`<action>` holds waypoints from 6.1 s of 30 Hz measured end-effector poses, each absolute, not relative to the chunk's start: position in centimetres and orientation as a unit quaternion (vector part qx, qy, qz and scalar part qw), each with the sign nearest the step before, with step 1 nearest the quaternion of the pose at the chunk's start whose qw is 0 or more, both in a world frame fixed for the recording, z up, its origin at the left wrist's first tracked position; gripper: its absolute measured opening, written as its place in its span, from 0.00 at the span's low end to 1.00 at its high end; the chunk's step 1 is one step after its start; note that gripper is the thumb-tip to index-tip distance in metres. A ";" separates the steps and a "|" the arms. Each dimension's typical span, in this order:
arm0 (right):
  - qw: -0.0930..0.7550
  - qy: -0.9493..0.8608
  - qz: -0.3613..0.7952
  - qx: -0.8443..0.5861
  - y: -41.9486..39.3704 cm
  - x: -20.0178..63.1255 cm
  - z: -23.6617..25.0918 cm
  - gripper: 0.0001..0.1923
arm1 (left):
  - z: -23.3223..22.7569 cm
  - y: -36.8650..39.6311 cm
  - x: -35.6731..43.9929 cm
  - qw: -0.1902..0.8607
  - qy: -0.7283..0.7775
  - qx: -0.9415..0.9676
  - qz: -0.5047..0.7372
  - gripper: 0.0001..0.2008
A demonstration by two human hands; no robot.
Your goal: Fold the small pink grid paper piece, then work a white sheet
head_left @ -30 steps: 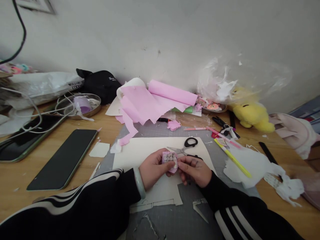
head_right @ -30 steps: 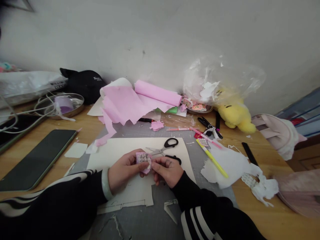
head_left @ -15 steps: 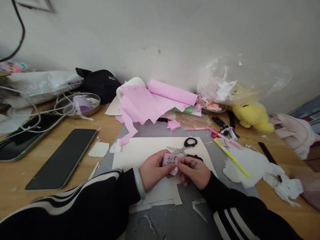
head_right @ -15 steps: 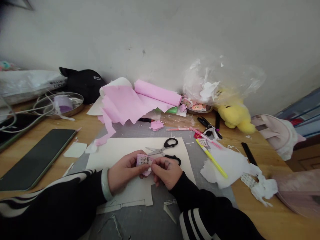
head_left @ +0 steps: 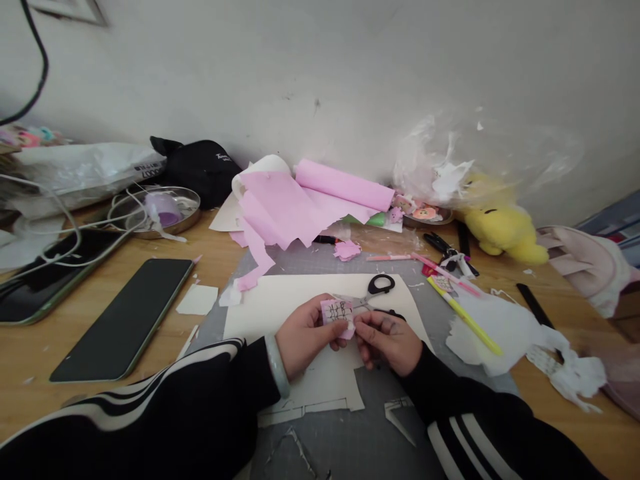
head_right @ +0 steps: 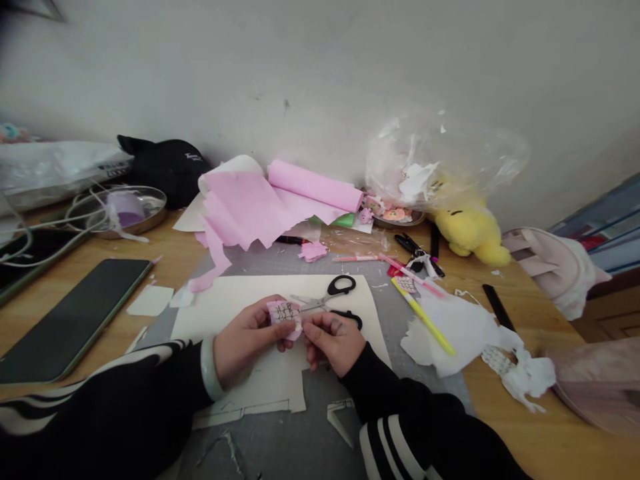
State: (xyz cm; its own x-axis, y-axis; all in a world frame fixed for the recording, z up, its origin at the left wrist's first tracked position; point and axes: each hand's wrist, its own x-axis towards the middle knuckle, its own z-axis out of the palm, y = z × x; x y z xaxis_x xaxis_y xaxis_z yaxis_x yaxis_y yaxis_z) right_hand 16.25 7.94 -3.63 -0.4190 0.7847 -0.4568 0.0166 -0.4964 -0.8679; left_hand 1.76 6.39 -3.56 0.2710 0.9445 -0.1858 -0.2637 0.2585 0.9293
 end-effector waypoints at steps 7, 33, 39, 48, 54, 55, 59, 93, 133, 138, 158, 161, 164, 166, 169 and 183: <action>0.260 -0.429 0.726 -0.470 7.9 16.3 -3.8 0.17 | -3.6 6.3 1.7 0.679 0.415 0.418 0.439 0.08; 0.255 -0.449 0.715 -0.471 7.8 16.2 -3.4 0.16 | -3.6 6.4 1.6 0.671 0.428 0.423 0.433 0.09; 0.256 -0.446 0.712 -0.477 7.8 16.1 -3.3 0.18 | -3.5 6.4 1.6 0.664 0.432 0.437 0.427 0.08; 0.250 -0.471 0.695 -0.482 7.6 16.1 -3.2 0.15 | -3.4 6.3 1.6 0.664 0.426 0.453 0.416 0.08; 0.241 -0.497 0.667 -0.500 7.6 16.3 -3.3 0.14 | -3.4 6.2 1.6 0.669 0.439 0.453 0.394 0.08; 0.241 -0.496 0.669 -0.498 7.6 16.3 -3.3 0.14 | -3.4 6.2 1.6 0.669 0.441 0.453 0.391 0.08; 0.242 -0.479 0.693 -0.483 7.7 16.4 -3.3 0.16 | -3.5 6.3 1.6 0.666 0.438 0.449 0.402 0.08; 0.260 -0.454 0.709 -0.472 7.9 16.3 -3.1 0.17 | -3.5 6.4 1.7 0.695 0.418 0.426 0.401 0.08; 0.279 -0.437 0.707 -0.480 7.8 16.3 -3.5 0.16 | -3.5 6.3 1.4 0.666 0.427 0.437 0.428 0.07; 0.278 -0.434 0.709 -0.481 7.8 16.2 -3.5 0.17 | -3.5 6.5 1.4 0.667 0.429 0.433 0.428 0.07; 0.260 -0.469 0.680 -0.500 7.5 16.0 -3.2 0.16 | -3.5 6.2 1.4 0.649 0.448 0.472 0.395 0.08; 0.260 -0.470 0.681 -0.497 7.5 16.0 -3.2 0.17 | -3.5 6.2 1.4 0.647 0.446 0.475 0.396 0.08; 0.264 -0.478 0.677 -0.493 7.5 16.1 -3.2 0.16 | -3.5 6.2 1.4 0.646 0.449 0.475 0.395 0.09; 0.263 -0.483 0.676 -0.491 7.5 16.1 -3.2 0.16 | -3.4 6.2 1.4 0.647 0.450 0.473 0.393 0.09; 0.261 -0.482 0.674 -0.494 7.5 16.1 -3.2 0.16 | -3.4 6.2 1.4 0.651 0.451 0.466 0.394 0.09; 0.252 -0.480 0.682 -0.492 7.6 16.2 -3.3 0.13 | -3.5 6.3 1.5 0.665 0.448 0.450 0.393 0.07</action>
State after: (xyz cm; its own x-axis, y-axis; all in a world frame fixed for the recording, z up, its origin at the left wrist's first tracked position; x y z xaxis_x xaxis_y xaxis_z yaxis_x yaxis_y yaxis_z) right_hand 16.20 7.58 -3.33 -0.3900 0.8151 -0.4283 0.1289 -0.4122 -0.9019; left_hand 1.51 6.32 -3.48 0.2893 0.9263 -0.2416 -0.1194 0.2853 0.9510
